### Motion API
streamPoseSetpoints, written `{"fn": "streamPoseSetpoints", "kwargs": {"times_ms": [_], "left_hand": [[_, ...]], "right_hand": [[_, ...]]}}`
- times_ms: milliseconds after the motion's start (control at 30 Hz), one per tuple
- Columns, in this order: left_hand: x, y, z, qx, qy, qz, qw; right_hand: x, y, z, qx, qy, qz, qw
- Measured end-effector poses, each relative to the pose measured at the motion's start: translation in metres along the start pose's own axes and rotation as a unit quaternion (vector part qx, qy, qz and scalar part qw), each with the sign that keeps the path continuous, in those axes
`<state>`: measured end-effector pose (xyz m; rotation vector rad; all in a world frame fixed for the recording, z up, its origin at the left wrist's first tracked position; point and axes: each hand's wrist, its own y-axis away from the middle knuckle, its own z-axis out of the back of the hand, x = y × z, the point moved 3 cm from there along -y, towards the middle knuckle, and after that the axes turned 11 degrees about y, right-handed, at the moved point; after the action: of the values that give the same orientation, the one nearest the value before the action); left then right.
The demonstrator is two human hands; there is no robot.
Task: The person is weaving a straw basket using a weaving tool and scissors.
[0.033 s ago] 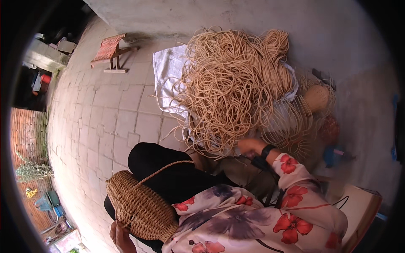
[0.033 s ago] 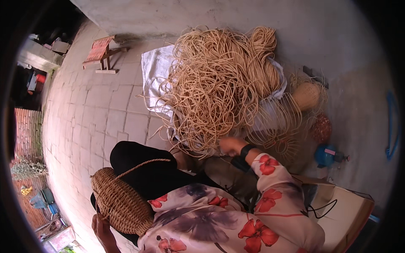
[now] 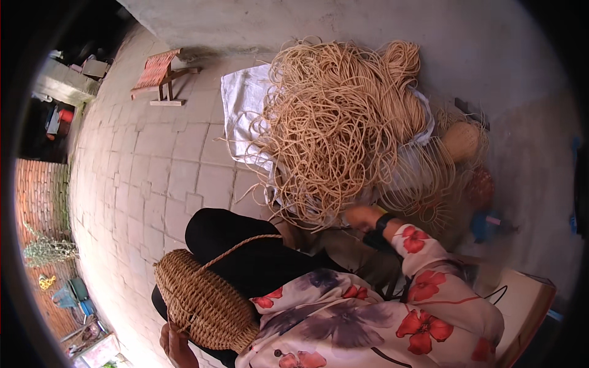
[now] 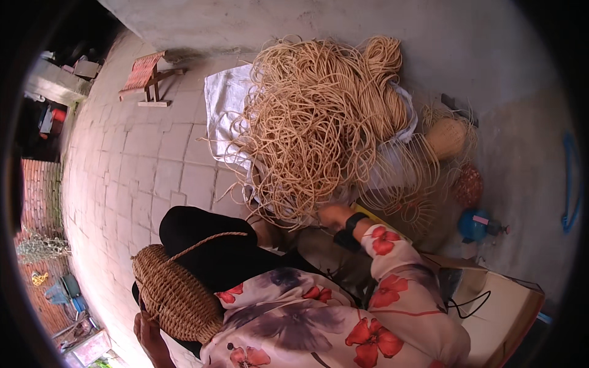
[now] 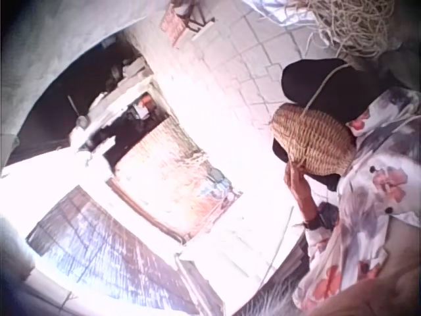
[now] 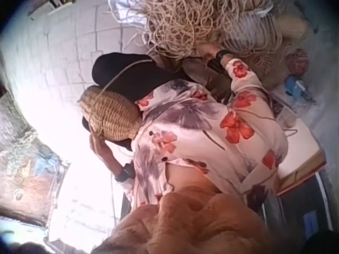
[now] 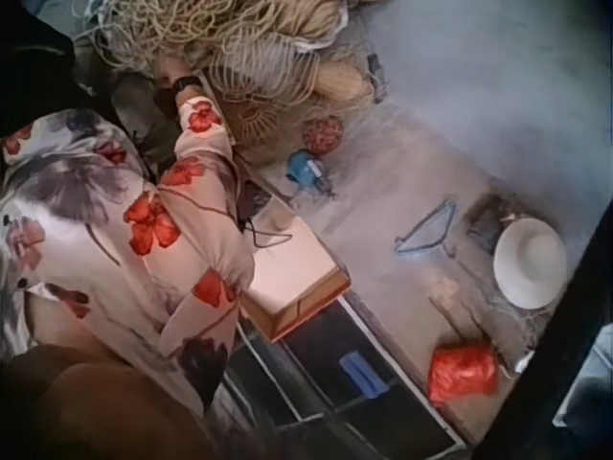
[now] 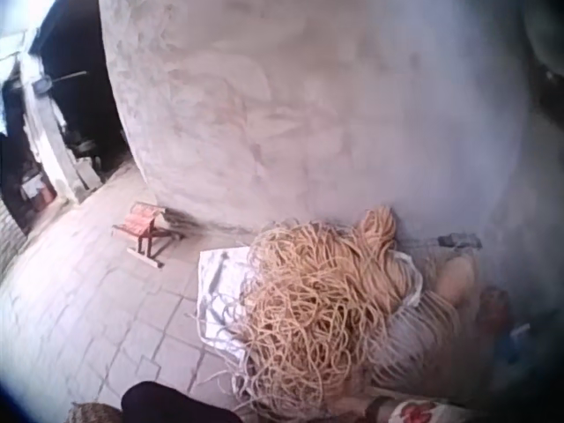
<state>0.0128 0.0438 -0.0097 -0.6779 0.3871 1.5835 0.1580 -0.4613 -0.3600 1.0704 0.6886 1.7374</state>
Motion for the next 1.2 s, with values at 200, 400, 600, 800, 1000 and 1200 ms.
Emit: {"fn": "streamPoseSetpoints", "kwargs": {"times_ms": [200, 400, 600, 800, 1000, 1200], "left_hand": [[0.013, 0.008, 0.014, 0.061, 0.0, 0.129, 0.99], [0.019, 0.009, 0.012, 0.031, 0.174, 0.162, 0.971], [0.002, 0.01, 0.018, 0.047, -0.018, 0.191, 0.98], [0.012, 0.003, 0.011, 0.079, -0.049, 0.141, 0.986], [-0.007, -0.001, 0.015, 0.08, -0.03, 0.129, 0.988], [-0.006, -0.013, 0.007, 0.081, 0.023, 0.15, 0.985]], "right_hand": [[0.003, -0.069, -0.092, -0.136, 0.009, -0.019, 0.99], [-0.057, -0.167, -0.165, -0.305, -0.201, -0.091, 0.926], [-0.057, -0.24, -0.101, -0.378, -0.1, -0.006, 0.92], [-0.102, -0.225, -0.062, -0.352, -0.066, -0.012, 0.934], [-0.064, -0.179, -0.142, -0.309, -0.041, 0.013, 0.95], [-0.044, -0.164, -0.159, -0.278, -0.018, 0.014, 0.96]]}}
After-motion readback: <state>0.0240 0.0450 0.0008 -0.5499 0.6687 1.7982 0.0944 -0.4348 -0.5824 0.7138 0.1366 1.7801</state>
